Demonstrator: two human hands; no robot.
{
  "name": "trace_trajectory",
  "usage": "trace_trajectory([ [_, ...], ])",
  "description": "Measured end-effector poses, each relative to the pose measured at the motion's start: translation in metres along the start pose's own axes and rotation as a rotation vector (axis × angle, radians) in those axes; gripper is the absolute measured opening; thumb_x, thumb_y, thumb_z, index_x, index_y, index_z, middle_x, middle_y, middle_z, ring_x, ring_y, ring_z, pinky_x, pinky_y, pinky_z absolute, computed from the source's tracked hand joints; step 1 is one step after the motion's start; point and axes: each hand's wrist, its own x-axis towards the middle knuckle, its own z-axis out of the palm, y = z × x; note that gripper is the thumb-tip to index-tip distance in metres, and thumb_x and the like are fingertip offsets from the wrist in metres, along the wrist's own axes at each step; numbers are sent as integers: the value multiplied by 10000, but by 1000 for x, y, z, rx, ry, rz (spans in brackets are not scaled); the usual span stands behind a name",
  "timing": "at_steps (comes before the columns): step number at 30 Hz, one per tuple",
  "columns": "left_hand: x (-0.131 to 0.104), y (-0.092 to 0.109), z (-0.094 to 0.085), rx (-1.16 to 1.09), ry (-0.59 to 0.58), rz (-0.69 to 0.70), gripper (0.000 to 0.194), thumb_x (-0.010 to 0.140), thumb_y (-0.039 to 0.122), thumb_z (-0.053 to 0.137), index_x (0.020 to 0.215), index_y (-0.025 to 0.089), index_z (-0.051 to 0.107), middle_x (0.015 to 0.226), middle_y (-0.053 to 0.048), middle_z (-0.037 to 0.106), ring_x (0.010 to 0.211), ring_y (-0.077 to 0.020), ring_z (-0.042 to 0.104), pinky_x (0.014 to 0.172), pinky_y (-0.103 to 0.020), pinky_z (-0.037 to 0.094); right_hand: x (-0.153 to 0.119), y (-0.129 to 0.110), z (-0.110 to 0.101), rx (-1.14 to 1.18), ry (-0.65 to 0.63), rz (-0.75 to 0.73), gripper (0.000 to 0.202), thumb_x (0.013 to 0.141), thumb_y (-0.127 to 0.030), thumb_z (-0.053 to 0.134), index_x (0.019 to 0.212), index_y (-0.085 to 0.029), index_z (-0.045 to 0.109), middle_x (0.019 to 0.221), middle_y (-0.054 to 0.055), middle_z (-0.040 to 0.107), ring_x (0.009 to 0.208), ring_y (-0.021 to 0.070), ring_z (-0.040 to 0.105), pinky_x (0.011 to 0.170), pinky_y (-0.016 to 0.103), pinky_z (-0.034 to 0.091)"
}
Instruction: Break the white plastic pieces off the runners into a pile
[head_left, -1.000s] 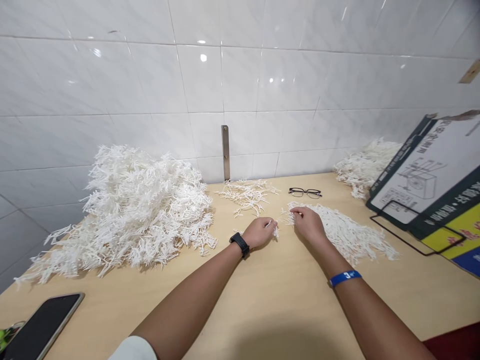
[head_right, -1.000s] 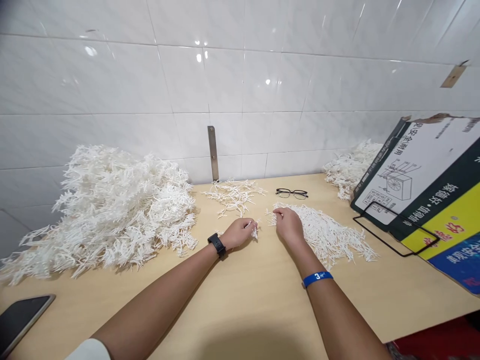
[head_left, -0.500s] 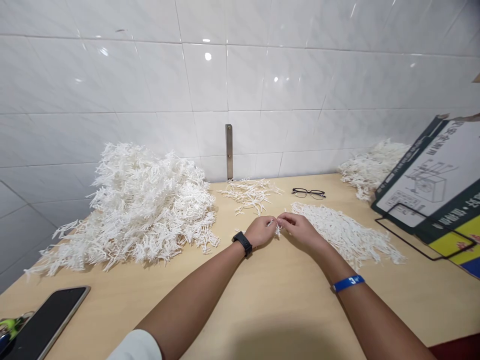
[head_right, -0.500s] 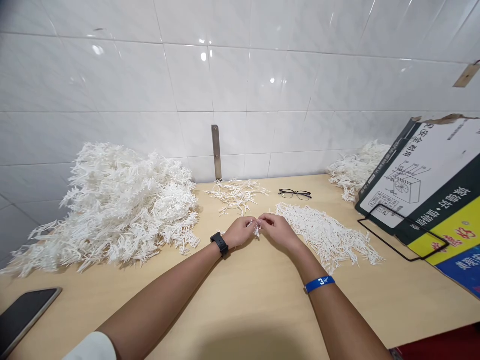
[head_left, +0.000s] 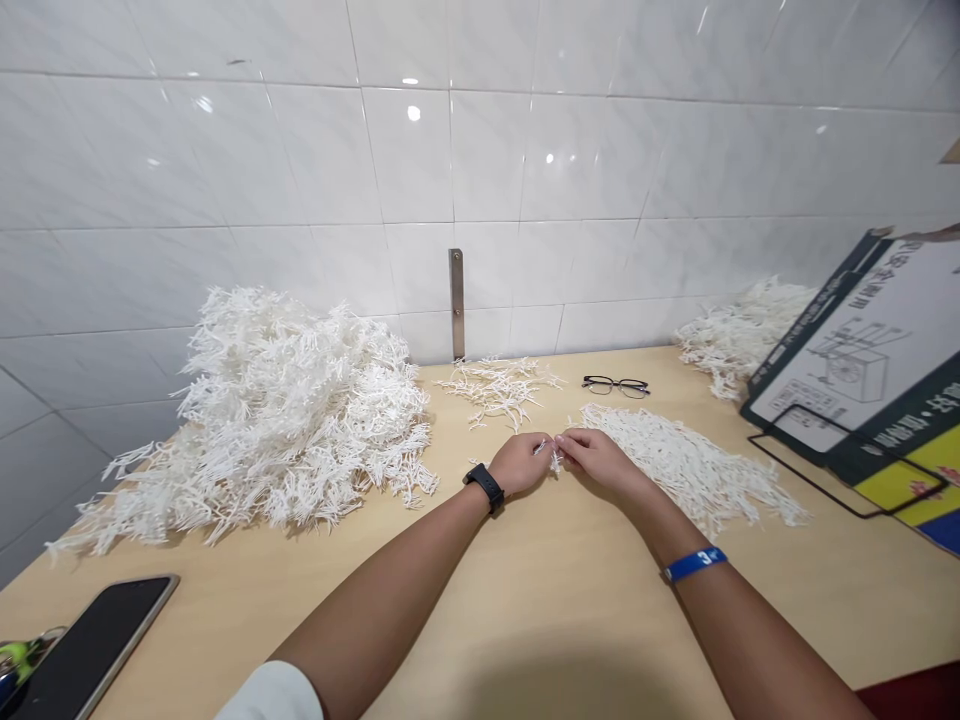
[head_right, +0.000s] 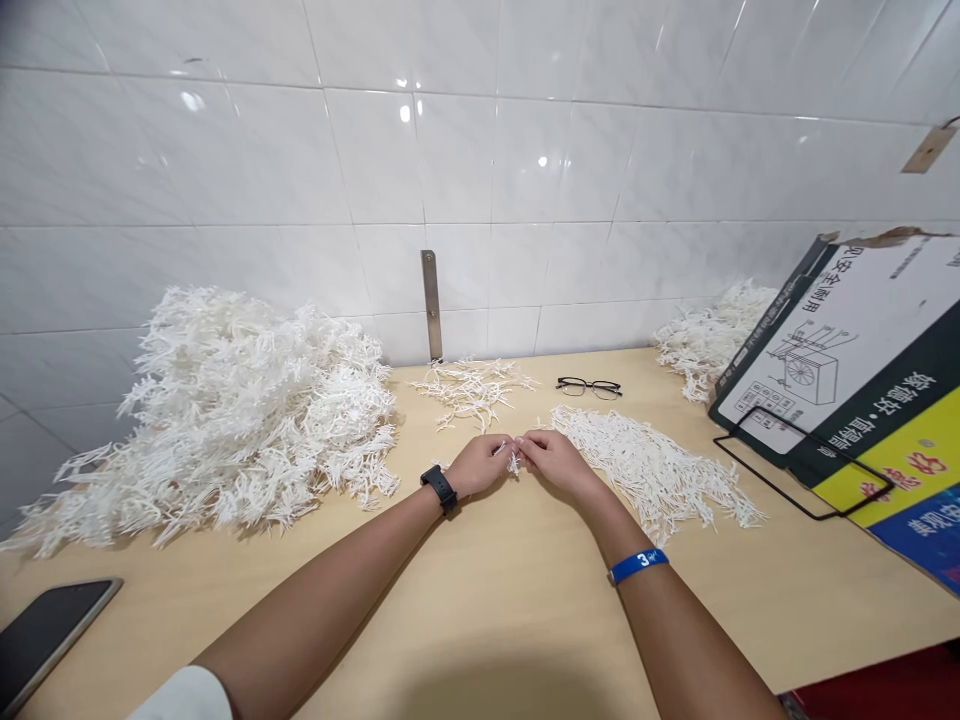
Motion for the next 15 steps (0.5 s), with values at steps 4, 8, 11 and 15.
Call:
trace_trajectory([
  [4,0,1,0,8,-10,-6,345,904,397,408,684,171,547,625,22,535,617,-125,489,594,-233,335,-1,-6,0,71,50,27,437,820,-526,555,552,-191,472,520,-27,451,525,114,402,538,262,313],
  [8,1,5,0,11,-1,11,333,903,386,415,674,172,529,617,26,500,614,-123,469,600,-232,331,0,-7,4,50,168,58,427,810,-498,518,520,-209,393,495,-42,377,487,103,336,496,262,274],
  [11,2,8,1,38,-18,3,332,902,379,414,662,174,521,607,24,497,598,-123,457,582,-232,319,3,-5,9,-59,267,44,394,783,-432,509,501,-216,337,491,-48,311,507,105,310,498,261,250],
  [15,1,10,1,89,-17,-1,333,900,371,412,645,179,507,591,24,485,579,-123,436,564,-234,296,5,-2,7,-141,374,46,345,730,-365,537,506,-214,322,506,-48,292,547,111,313,517,262,236],
])
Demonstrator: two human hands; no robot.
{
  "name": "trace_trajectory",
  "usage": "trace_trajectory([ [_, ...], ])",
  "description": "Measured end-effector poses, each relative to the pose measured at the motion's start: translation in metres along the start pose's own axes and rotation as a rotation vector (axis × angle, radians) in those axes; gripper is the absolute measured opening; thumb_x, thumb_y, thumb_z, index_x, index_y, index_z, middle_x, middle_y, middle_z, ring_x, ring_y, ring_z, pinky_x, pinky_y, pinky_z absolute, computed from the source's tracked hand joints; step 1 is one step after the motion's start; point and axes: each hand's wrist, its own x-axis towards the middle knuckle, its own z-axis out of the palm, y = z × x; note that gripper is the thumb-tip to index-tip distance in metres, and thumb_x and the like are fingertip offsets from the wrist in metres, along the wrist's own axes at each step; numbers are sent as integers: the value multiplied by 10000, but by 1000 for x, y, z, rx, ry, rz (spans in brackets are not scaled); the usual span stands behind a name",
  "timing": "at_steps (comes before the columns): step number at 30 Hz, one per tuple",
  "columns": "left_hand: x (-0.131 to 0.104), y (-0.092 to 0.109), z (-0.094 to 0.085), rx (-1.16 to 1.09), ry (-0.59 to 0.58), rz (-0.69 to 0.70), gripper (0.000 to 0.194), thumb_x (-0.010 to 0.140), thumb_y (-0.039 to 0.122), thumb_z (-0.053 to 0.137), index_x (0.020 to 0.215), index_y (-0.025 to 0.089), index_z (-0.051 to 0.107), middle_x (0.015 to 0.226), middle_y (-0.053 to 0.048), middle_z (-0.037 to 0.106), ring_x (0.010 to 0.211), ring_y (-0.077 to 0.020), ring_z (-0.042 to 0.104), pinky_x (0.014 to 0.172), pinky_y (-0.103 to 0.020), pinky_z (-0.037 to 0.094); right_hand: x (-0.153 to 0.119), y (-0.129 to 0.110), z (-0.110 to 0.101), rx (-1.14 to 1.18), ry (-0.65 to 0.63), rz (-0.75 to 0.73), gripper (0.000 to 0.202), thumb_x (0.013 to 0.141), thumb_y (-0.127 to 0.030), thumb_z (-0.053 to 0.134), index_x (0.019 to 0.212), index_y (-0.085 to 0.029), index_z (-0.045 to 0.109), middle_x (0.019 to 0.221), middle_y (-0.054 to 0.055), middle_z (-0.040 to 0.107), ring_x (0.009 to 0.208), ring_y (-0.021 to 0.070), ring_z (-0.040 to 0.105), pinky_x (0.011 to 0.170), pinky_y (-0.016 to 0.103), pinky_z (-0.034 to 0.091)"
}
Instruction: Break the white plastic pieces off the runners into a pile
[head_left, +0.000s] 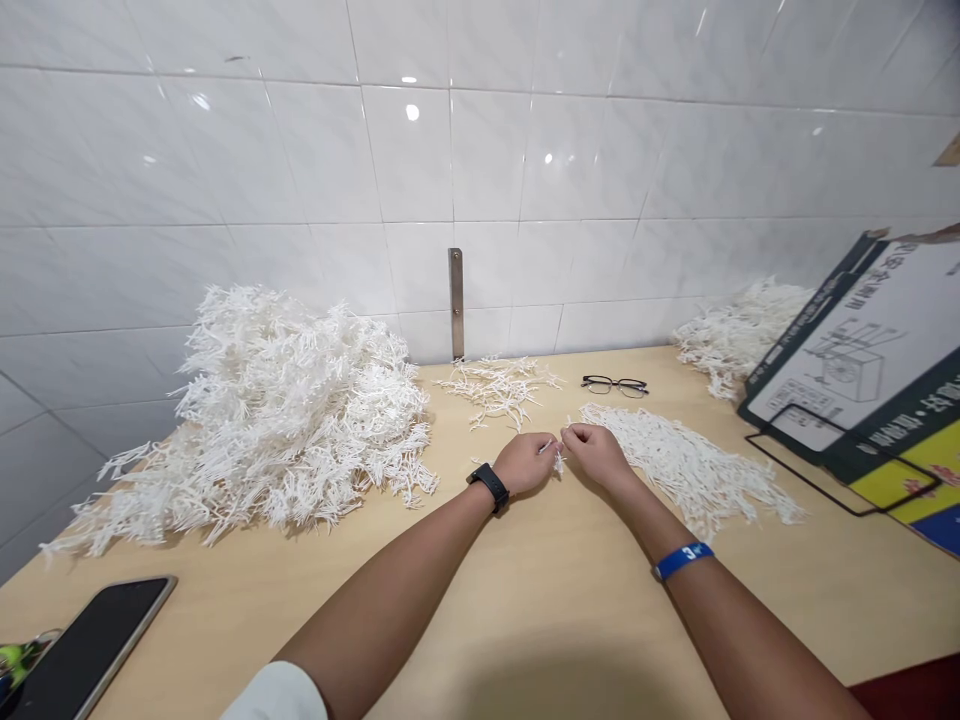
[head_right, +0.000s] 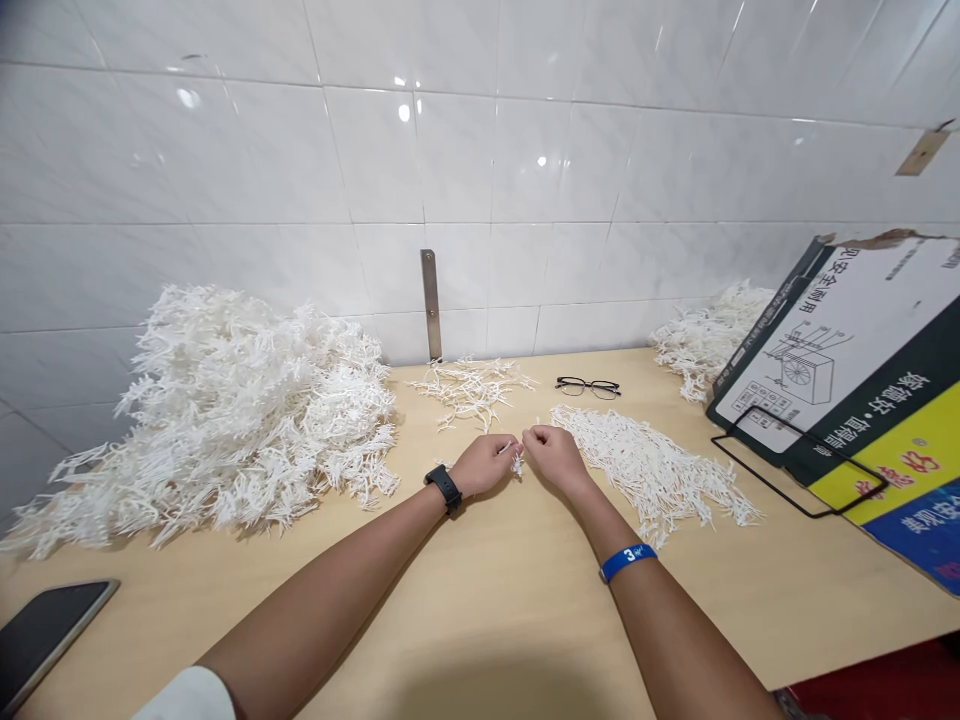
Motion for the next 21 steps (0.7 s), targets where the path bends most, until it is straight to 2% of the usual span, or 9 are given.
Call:
trace_trajectory([
  [4,-4,-2,-1,5,-11,-1,327,898,377,422,662,179,531,607,18,518,592,-127,454,571,-239,299,8,10,-25,-65,240,78,270,783,-334,436,551,-224,352,511,-31,343,563,132,322,521,279,234],
  [6,-4,-5,-2,-23,18,-21,338,906,384,410,672,178,540,621,12,532,607,-131,472,582,-241,312,12,17,-41,-95,319,115,296,810,-356,416,547,-223,391,505,-11,395,568,151,362,531,290,253],
  [9,-1,-8,-1,-85,71,-43,348,918,400,401,720,174,576,697,-10,592,675,-144,528,625,-242,359,17,25,-51,-178,294,108,268,787,-379,494,601,-199,564,632,48,594,644,193,491,587,301,336],
  [11,2,-9,-1,-110,84,-52,330,916,400,416,777,171,609,765,-24,631,725,-152,558,659,-244,385,18,27,-48,-247,270,51,238,783,-353,504,742,-190,672,811,83,681,737,217,555,676,320,399],
  [13,3,-8,-1,-126,92,-65,310,912,389,429,817,169,626,798,-28,643,740,-151,564,671,-244,393,18,24,-42,-287,282,-21,276,785,-320,494,893,-188,710,961,101,693,829,230,578,778,346,426],
  [15,3,-7,-2,-137,94,-79,300,910,376,433,821,166,627,773,-23,627,718,-144,549,654,-242,382,15,18,-36,-259,288,-57,287,790,-317,498,935,-184,707,1010,105,685,870,231,582,821,354,430],
  [17,3,-5,-3,-145,98,-90,287,905,369,444,799,163,614,725,-11,591,687,-136,522,628,-238,361,9,8,-32,-156,208,-42,261,819,-360,500,844,-179,687,919,88,686,829,218,584,777,334,436],
  [19,2,-4,-3,-146,112,-91,280,901,365,451,762,161,585,686,2,548,664,-129,492,609,-236,342,3,-3,-28,-36,37,-34,314,856,-424,489,741,-178,647,765,52,653,731,191,565,688,303,423],
  [21,3,-4,-3,-144,135,-89,289,903,367,447,725,163,544,662,13,509,650,-124,462,597,-236,331,-4,-12,-24,42,-156,-73,336,857,-459,517,717,-176,632,682,21,611,668,168,530,627,281,395],
])
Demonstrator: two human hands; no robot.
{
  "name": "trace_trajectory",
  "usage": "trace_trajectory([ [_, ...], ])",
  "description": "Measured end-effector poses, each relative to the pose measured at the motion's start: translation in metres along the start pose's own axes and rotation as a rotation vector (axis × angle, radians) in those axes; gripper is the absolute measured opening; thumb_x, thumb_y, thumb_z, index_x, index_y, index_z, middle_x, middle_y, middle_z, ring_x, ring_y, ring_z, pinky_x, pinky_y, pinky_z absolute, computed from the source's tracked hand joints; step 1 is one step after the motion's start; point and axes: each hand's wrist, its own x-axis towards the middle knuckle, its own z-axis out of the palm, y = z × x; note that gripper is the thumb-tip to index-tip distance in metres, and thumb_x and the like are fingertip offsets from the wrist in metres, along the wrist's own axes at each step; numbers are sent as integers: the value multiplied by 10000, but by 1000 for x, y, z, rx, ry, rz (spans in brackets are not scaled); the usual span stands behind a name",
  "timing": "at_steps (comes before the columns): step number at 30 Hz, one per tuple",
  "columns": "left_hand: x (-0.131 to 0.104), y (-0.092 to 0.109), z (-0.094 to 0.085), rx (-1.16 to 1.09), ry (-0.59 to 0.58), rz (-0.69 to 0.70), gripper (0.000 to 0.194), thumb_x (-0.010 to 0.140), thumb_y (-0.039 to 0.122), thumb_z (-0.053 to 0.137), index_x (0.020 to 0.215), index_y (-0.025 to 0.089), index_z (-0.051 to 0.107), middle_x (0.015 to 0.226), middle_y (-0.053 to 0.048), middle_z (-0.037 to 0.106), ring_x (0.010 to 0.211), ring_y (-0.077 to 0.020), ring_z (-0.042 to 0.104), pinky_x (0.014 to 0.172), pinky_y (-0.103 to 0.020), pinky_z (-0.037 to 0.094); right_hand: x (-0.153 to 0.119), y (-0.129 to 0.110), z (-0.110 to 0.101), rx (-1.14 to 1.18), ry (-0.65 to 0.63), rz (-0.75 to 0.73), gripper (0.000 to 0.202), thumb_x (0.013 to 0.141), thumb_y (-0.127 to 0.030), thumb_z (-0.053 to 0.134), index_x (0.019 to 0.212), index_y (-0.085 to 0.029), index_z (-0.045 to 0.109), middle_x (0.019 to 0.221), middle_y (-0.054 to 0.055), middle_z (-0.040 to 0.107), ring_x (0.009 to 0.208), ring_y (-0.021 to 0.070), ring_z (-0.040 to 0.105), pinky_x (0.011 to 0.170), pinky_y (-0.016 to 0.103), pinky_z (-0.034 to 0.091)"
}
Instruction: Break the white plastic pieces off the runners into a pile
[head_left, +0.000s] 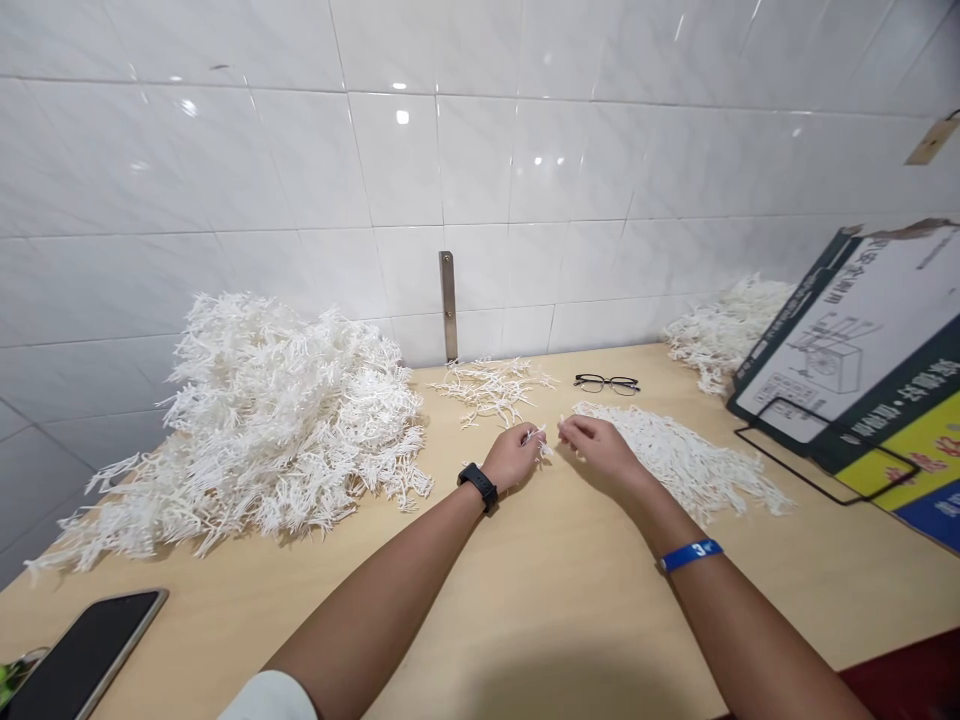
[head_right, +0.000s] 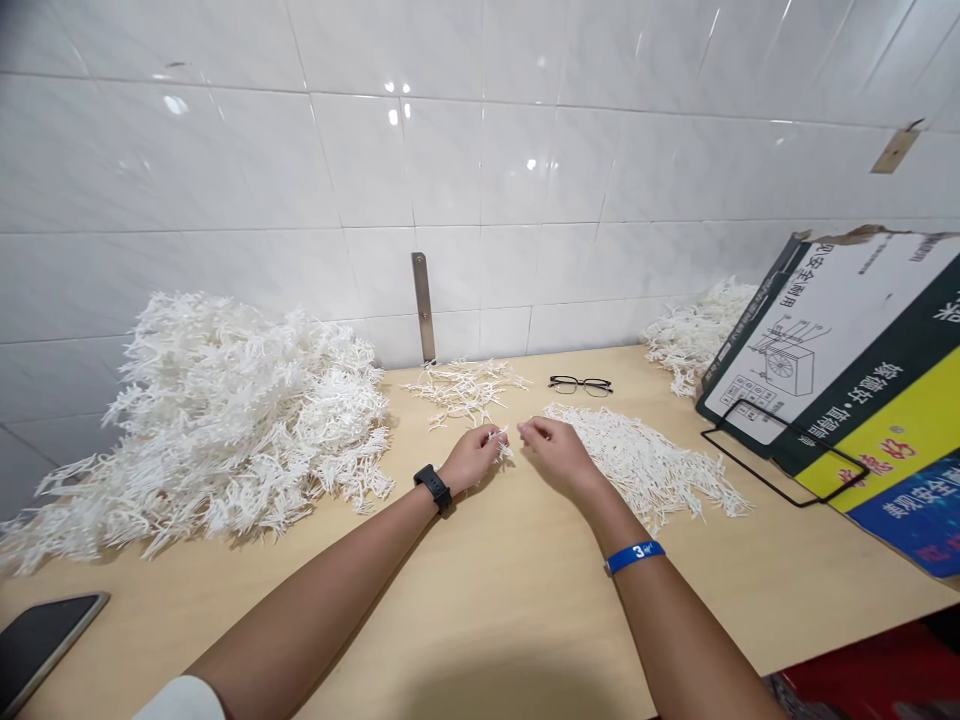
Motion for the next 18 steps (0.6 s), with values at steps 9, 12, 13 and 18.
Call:
trace_trajectory([
  [9,2,-3,0,-3,13,3,308,914,376,416,694,172,483,637,31,451,634,-119,421,598,-243,321,-4,-5,15,-125,-132,-139,196,817,-365,592,752,-194,665,697,13,646,662,162,519,608,269,362],
  [12,2,-4,0,14,12,7,315,913,392,415,698,174,487,645,30,465,628,-121,421,595,-248,313,-4,-5,12,-178,-87,-173,260,854,-368,536,703,-192,652,683,26,642,664,169,518,629,280,362],
  [13,2,-4,1,15,4,12,321,915,399,412,705,172,500,651,26,484,631,-123,432,600,-249,318,-3,-5,12,-179,-64,-172,277,864,-370,520,699,-189,649,692,32,644,677,173,522,637,282,364],
  [18,2,-5,1,20,-78,59,382,923,433,389,723,159,565,703,-2,578,673,-141,501,641,-255,354,0,-1,11,-60,45,-73,298,845,-399,512,646,-187,579,642,14,579,664,166,505,624,274,360],
])
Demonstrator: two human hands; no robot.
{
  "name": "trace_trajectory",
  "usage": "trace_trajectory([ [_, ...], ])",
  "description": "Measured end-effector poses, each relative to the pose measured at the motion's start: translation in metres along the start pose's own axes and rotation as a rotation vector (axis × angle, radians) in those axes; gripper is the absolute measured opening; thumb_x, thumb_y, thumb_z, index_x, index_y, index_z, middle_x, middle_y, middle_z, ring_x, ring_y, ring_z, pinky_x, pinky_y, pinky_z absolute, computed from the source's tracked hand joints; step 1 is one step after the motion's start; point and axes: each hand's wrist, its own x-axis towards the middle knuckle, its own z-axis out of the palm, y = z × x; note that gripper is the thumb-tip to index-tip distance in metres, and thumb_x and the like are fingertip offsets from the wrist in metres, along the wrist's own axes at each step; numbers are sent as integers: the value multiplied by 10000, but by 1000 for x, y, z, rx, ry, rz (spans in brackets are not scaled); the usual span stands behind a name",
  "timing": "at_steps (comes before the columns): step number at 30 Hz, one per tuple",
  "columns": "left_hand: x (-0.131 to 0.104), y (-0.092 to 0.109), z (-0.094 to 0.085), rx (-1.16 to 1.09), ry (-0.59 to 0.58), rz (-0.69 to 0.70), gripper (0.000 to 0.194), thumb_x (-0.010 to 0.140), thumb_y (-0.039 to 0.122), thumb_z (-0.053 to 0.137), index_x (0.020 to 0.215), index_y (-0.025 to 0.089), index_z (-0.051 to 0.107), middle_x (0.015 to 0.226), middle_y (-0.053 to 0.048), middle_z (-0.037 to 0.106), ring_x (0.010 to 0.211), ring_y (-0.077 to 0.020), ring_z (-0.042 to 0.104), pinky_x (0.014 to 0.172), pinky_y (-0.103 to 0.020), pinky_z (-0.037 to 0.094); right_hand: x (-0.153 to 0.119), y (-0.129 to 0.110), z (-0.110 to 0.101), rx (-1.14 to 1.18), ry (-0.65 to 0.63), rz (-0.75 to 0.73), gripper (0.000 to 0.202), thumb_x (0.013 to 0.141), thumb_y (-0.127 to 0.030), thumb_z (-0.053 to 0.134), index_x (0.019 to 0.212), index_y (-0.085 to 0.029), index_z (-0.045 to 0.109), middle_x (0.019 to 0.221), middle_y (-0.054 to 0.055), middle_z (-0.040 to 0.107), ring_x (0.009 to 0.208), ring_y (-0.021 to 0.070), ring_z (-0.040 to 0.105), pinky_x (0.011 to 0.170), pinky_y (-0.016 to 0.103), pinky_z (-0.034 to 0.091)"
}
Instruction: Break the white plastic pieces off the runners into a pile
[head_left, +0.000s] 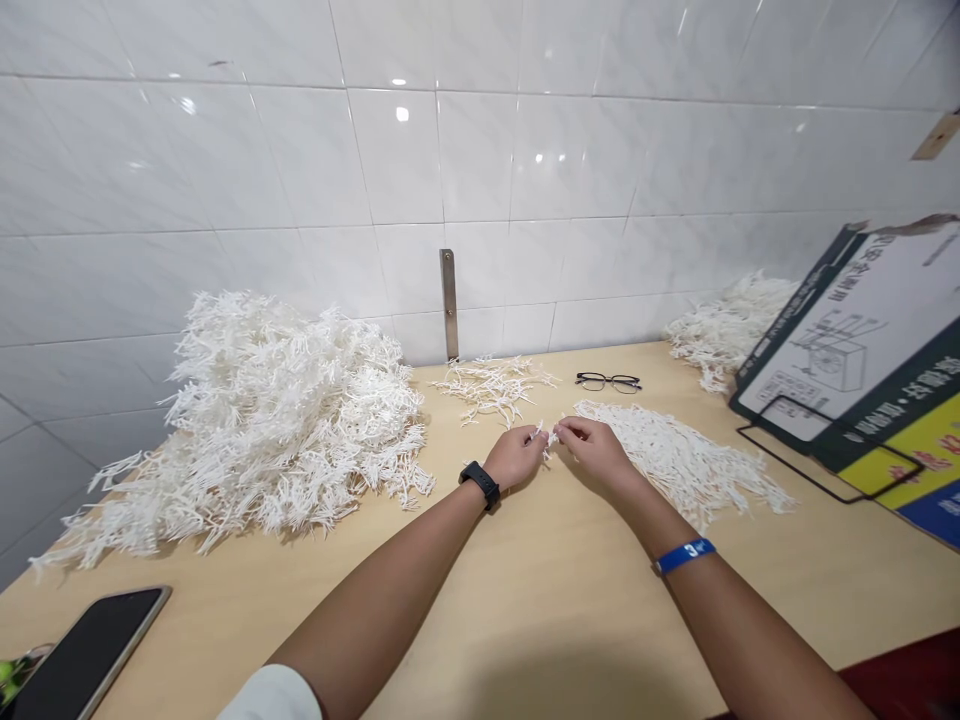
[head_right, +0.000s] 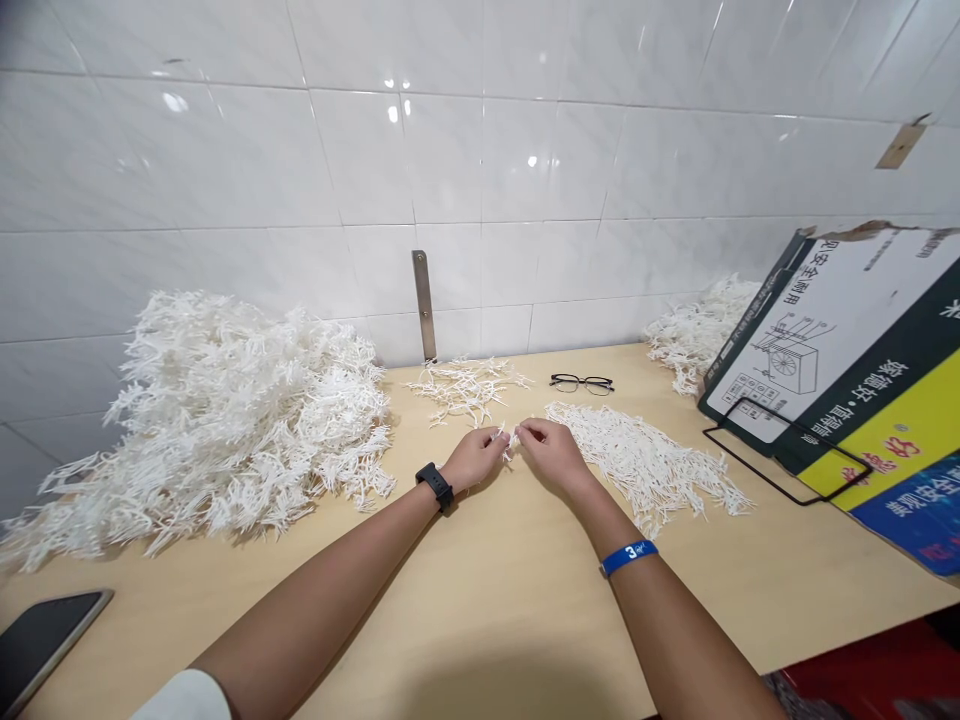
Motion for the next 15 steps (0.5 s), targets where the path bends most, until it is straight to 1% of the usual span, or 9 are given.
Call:
trace_trajectory([
  [4,-1,0,0,82,-2,7,384,924,425,375,663,170,496,616,21,482,612,-129,427,588,-254,301,3,3,4,144,24,85,322,811,-420,525,578,-199,496,552,-16,497,579,142,461,589,268,360],
  [6,-1,0,0,122,-13,22,365,922,408,376,655,176,466,605,26,454,608,-128,411,582,-254,288,3,4,7,199,70,141,325,782,-424,548,555,-201,484,526,-21,471,548,134,430,557,266,346],
  [10,1,-1,1,144,-49,42,340,916,388,382,655,180,446,608,23,445,624,-134,415,585,-252,295,3,5,12,261,169,226,300,736,-407,561,534,-202,480,515,-24,439,517,122,394,512,260,311],
  [15,5,0,3,115,-74,54,341,912,394,383,660,178,459,617,22,452,630,-133,421,585,-248,302,3,11,21,244,251,242,267,718,-400,542,541,-205,496,522,-9,468,519,133,416,501,261,325],
])
